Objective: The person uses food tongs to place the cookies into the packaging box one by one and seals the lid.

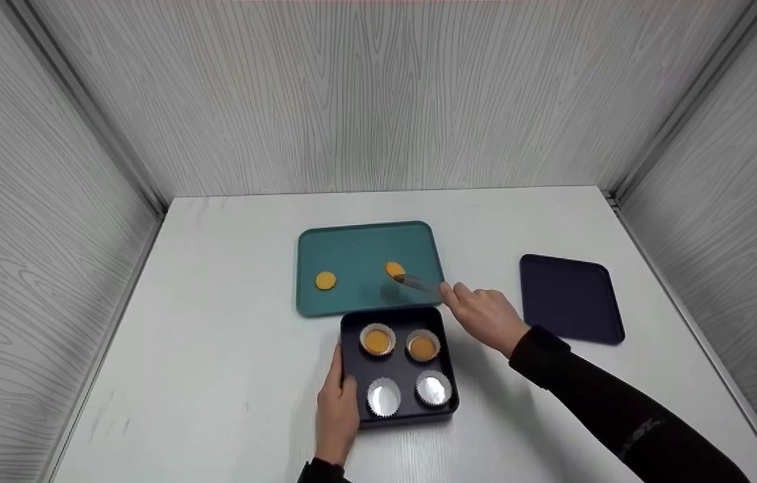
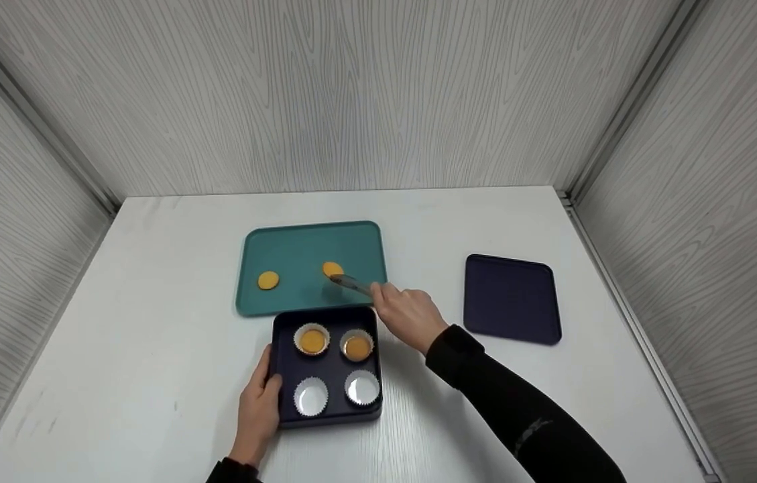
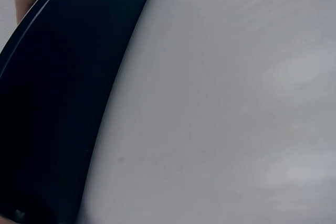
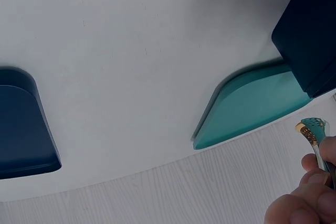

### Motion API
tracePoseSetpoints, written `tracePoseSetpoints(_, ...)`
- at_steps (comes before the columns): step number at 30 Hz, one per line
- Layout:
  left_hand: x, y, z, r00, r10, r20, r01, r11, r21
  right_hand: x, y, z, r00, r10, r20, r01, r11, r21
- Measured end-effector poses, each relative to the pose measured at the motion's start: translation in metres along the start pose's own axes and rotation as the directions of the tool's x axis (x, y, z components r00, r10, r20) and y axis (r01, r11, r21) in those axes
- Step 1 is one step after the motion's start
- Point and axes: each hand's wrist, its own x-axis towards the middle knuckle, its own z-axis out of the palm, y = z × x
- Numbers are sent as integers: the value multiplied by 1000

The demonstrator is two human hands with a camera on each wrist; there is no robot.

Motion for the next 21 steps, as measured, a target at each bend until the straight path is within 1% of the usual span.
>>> tracePoseSetpoints(7,0,0,1,1000,-8,6,8,1000,-5,-11,0,-5,997,-10,-71,10,1000,2)
tracePoseSetpoints(15,1,0,2,1000,-12,8,13,1000,-18,-26,2,-10,994,-22,-104,23,1000,10)
tracePoseSetpoints(21,1,-1,2,1000,17,-2,-17,999,-28,-35,1,-19,991,-34,-128,38,999,30)
